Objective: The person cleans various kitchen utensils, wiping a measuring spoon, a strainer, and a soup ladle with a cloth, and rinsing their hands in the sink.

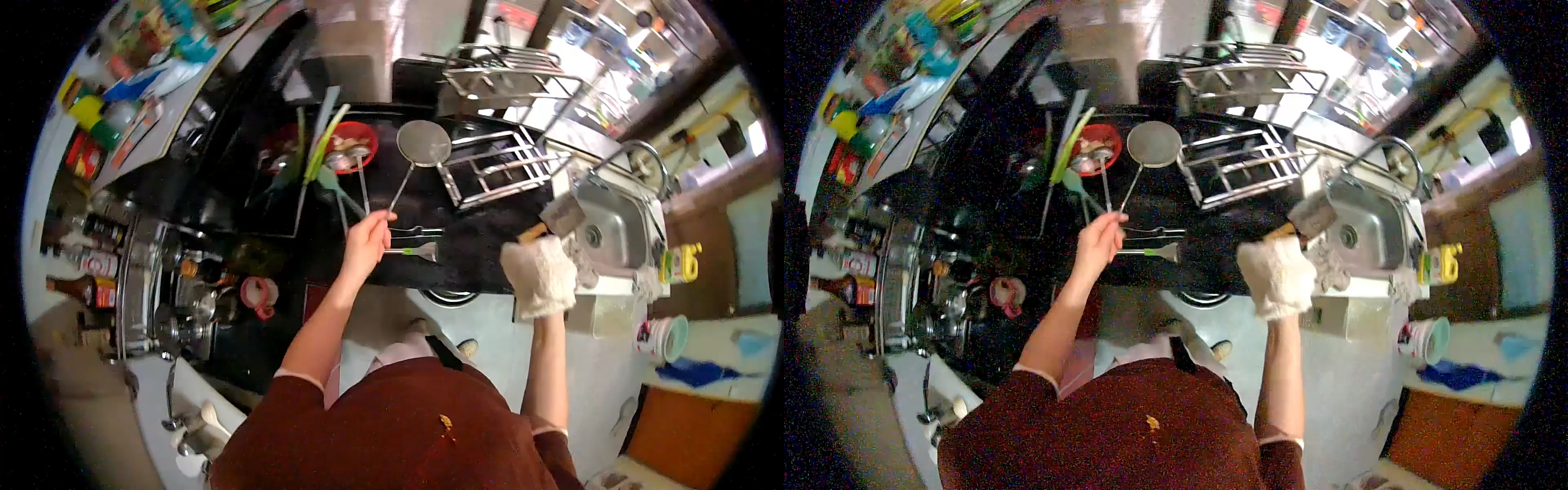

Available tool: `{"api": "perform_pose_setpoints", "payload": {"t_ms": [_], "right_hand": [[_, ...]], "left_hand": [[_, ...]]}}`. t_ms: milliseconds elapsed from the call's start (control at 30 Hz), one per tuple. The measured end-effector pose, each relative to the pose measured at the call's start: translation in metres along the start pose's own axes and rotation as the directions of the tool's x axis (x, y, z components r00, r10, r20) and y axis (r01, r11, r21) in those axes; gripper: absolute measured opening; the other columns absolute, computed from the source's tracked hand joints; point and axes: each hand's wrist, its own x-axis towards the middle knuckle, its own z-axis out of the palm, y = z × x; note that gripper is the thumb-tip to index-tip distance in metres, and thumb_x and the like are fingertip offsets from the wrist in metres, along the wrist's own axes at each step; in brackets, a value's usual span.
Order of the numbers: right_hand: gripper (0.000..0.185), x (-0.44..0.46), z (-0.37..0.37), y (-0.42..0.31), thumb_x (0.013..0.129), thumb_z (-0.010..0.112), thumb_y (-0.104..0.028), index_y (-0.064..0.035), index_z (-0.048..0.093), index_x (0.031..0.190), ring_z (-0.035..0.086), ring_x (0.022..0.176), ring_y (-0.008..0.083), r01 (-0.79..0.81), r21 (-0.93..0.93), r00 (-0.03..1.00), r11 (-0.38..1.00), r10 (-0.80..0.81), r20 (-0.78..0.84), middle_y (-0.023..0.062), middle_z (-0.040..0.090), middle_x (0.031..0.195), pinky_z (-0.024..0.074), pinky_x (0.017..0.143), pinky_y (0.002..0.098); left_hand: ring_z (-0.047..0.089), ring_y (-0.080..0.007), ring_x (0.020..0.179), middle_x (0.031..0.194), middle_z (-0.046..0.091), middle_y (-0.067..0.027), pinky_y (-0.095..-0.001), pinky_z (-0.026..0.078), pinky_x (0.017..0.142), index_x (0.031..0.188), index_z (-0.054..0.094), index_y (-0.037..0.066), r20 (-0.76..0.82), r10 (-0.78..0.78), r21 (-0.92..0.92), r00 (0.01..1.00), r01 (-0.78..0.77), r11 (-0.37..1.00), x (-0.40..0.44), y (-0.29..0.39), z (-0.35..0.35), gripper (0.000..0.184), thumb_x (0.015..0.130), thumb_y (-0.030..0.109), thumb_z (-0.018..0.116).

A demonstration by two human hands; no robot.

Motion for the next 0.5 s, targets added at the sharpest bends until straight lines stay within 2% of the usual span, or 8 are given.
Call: {"api": "perform_pose_setpoints", "payload": {"t_ms": [67, 133, 167, 267, 300, 333, 467, 500], "right_hand": [[0.037, 0.023, 0.022, 0.027, 0.072, 0.061, -0.036, -0.0089, 0.063, 0.098, 0.063, 0.087, 0.0323, 0.275, -0.118, 0.951, 0.954, -0.288, -0.111, 0.0139, 0.064, 0.091, 0.0503, 0.077, 0.0421], [0.035, 0.048, 0.06, 0.053, 0.074, 0.061, -0.037, -0.0109, 0.064, 0.097, 0.062, 0.087, 0.0303, 0.27, -0.082, 0.899, 0.959, -0.282, -0.334, 0.0113, 0.064, 0.09, 0.0502, 0.076, 0.0413], [0.043, 0.048, 0.044, 0.046, 0.073, 0.063, -0.037, -0.0106, 0.06, 0.107, 0.058, 0.096, 0.0282, 0.205, 0.023, 0.903, 0.978, -0.18, -0.39, 0.0119, 0.06, 0.1, 0.0478, 0.081, 0.0384], [0.031, -0.016, -0.052, 0.006, 0.072, 0.064, -0.021, -0.0083, 0.057, 0.099, 0.056, 0.09, 0.0271, 0.181, 0.069, 0.902, 0.981, -0.138, -0.41, 0.0111, 0.059, 0.094, 0.0466, 0.073, 0.0346], [0.042, -0.001, -0.02, 0.025, 0.075, 0.064, -0.025, -0.0065, 0.054, 0.111, 0.053, 0.098, 0.0265, 0.203, 0.198, 0.896, 0.959, -0.1, -0.433, 0.0111, 0.056, 0.104, 0.0451, 0.08, 0.0331], [0.053, 0.013, 0.012, 0.044, 0.078, 0.064, -0.028, -0.0047, 0.051, 0.123, 0.05, 0.106, 0.0259, 0.23, 0.322, 0.888, 0.918, -0.063, -0.455, 0.0111, 0.054, 0.115, 0.0436, 0.088, 0.0316], [0.041, 0.006, 0.003, 0.056, 0.085, 0.057, -0.023, -0.0037, 0.054, 0.12, 0.052, 0.104, 0.0242, 0.345, 0.252, 0.775, 0.904, -0.123, -0.62, 0.0104, 0.055, 0.114, 0.045, 0.087, 0.032], [0.038, 0.004, 0.0, 0.058, 0.086, 0.055, -0.022, -0.0035, 0.054, 0.119, 0.053, 0.103, 0.0238, 0.37, 0.23, 0.741, 0.9, -0.137, -0.657, 0.0102, 0.056, 0.114, 0.0454, 0.087, 0.032]], "left_hand": [[0.04, -0.0039, 0.045, 0.056, 0.049, 0.0015, -0.0206, 0.031, 0.043, 0.102, 0.062, 0.003, 0.116, -0.028, 0.013, 0.993, 0.026, 1.0, -0.026, 0.02, 0.018, 0.02, 0.093, 0.01, 0.045], [0.04, -0.0043, 0.046, 0.056, 0.049, 0.0017, -0.021, 0.032, 0.044, 0.102, 0.062, 0.002, 0.21, -0.018, 0.05, 0.978, 0.008, 0.999, -0.042, 0.03, 0.036, 0.02, 0.092, 0.009, 0.046], [0.041, -0.0053, 0.047, 0.055, 0.049, 0.0002, -0.022, 0.033, 0.045, 0.101, 0.063, 0.002, 0.254, 0.019, 0.079, 0.967, -0.04, 0.996, -0.049, 0.033, 0.044, 0.019, 0.091, 0.008, 0.048], [0.043, -0.0073, 0.049, 0.055, 0.048, -0.0031, -0.0242, 0.036, 0.048, 0.101, 0.063, 0.002, 0.367, 0.093, 0.129, 0.926, -0.15, 0.98, -0.062, 0.043, 0.062, 0.019, 0.089, 0.007, 0.05], [0.044, -0.0083, 0.05, 0.055, 0.048, -0.0049, -0.0253, 0.037, 0.049, 0.101, 0.063, 0.002, 0.4, 0.124, 0.152, 0.908, -0.199, 0.968, -0.066, 0.048, 0.068, 0.018, 0.088, 0.007, 0.05], [0.044, -0.0069, 0.053, 0.059, 0.048, 0.0012, -0.0225, 0.038, 0.05, 0.101, 0.063, 0.0, 0.435, 0.049, 0.202, 0.899, -0.151, 0.968, -0.068, 0.059, 0.07, 0.018, 0.089, 0.003, 0.049], [0.044, -0.0066, 0.053, 0.057, 0.046, 0.0014, -0.0224, 0.037, 0.049, 0.102, 0.062, 0.0, 0.45, 0.057, 0.22, 0.891, -0.172, 0.96, -0.071, 0.063, 0.083, 0.019, 0.089, 0.003, 0.049], [0.046, -0.0072, 0.054, 0.061, 0.051, -0.0009, -0.0227, 0.039, 0.05, 0.103, 0.062, 0.0, 0.467, 0.051, 0.223, 0.883, -0.173, 0.959, -0.071, 0.064, 0.084, 0.019, 0.088, 0.002, 0.05]]}}
